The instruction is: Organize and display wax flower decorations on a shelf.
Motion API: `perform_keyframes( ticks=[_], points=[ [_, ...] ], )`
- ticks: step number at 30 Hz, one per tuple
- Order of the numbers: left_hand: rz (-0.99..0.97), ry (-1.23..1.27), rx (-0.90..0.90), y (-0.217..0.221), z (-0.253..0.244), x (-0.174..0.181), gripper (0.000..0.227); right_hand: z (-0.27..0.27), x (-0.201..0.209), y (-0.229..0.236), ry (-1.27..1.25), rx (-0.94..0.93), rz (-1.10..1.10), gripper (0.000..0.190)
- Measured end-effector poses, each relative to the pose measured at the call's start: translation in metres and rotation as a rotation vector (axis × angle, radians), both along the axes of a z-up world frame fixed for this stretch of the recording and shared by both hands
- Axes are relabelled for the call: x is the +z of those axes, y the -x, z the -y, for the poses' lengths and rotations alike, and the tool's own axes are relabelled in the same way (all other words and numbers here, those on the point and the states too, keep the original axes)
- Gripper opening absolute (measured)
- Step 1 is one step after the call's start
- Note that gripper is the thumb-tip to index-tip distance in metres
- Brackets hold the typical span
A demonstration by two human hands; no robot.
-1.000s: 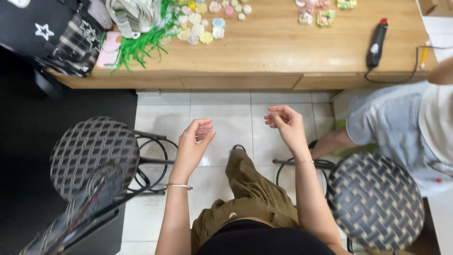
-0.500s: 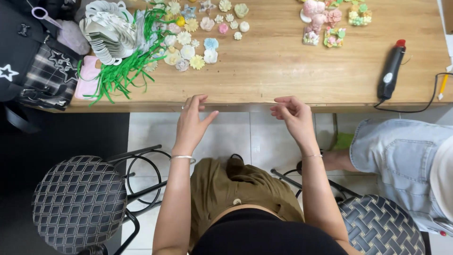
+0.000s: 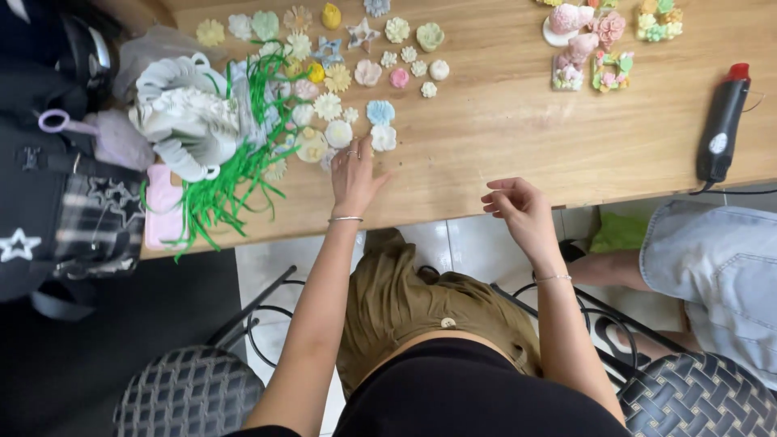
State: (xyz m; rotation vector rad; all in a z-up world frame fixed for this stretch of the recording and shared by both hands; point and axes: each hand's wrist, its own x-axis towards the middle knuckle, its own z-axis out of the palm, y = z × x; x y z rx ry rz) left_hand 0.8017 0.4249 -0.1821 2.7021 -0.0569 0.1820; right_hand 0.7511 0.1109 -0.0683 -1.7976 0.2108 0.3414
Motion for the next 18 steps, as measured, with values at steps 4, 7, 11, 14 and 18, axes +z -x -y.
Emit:
perform_keyframes(
  ticks=[4, 7, 11, 14, 18],
  points=[
    [-0.013, -0.016, -0.059, -0.028, -0.009, -0.011, 0.099, -0.041, 0.021, -0.023, 0.101, 0.001, -0.005, 0.021],
    [-0.033, -0.058, -0.101, -0.041, -0.016, -0.019, 0.099, -0.063, 0.022, -0.037, 0.111, -0.012, 0.003, 0.022],
    [-0.011, -0.075, -0.185, -0.06, -0.024, -0.031, 0.1, -0.083, 0.014, -0.046, 0.132, -0.027, 0.031, 0.023],
    [-0.038, -0.063, -0.253, -0.062, -0.029, -0.039, 0.098, -0.094, 0.009, -0.039, 0.148, -0.071, 0.007, 0.023],
    [-0.035, -0.03, -0.27, -0.074, -0.026, -0.029, 0.097, -0.093, 0.002, -0.036, 0.165, -0.11, -0.022, 0.024]
  ],
)
